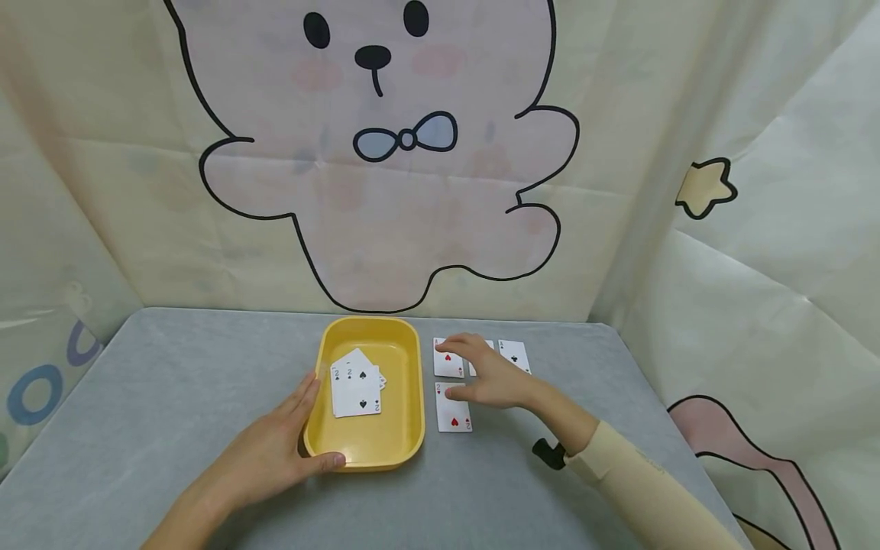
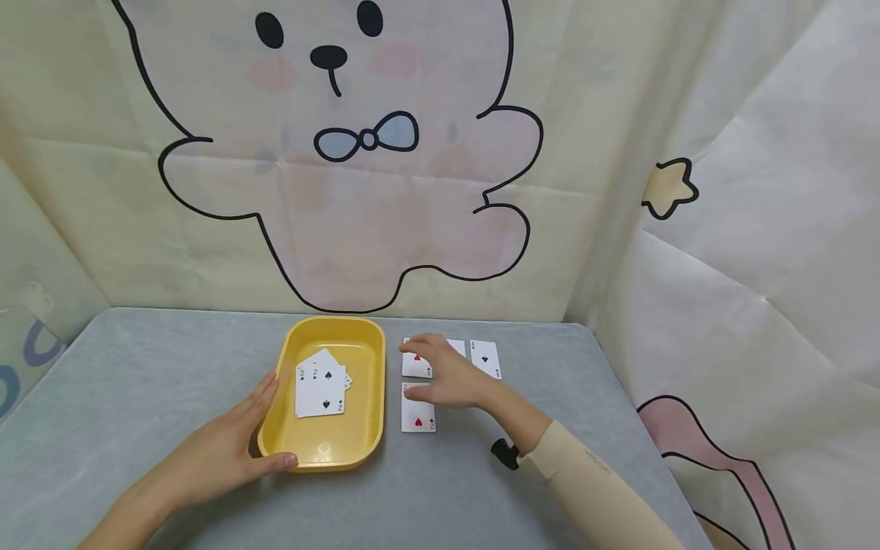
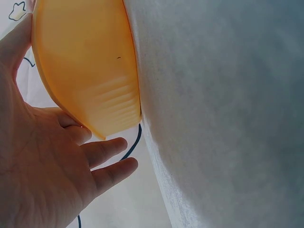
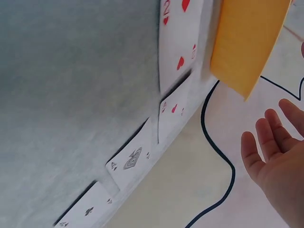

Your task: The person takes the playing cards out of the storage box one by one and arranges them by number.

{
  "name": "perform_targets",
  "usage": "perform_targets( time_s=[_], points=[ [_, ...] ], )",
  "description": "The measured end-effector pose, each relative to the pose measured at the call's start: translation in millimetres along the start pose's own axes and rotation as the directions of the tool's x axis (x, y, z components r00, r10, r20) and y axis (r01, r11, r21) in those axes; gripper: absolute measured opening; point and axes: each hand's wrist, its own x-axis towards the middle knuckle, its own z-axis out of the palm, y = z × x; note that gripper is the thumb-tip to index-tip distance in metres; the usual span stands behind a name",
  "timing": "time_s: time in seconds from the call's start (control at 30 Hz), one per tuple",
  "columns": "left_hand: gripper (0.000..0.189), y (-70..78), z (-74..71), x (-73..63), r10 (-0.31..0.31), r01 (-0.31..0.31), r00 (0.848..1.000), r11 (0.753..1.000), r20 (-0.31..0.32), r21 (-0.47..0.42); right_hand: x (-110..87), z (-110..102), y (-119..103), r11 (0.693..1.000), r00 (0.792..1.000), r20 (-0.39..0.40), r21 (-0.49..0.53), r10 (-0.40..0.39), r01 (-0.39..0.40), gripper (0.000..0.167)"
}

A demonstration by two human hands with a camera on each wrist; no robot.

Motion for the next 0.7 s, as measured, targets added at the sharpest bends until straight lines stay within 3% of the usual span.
perform_targets(
  time_s=[0.7],
  points=[
    [0.122,0.8,-1.4,1.9,0.008,-0.008,1.000,1.000,0.004,0.012,32.4,21,-35,0.994,0.998,-0.054,0.106,-0.030,0.036,0.071]
  ],
)
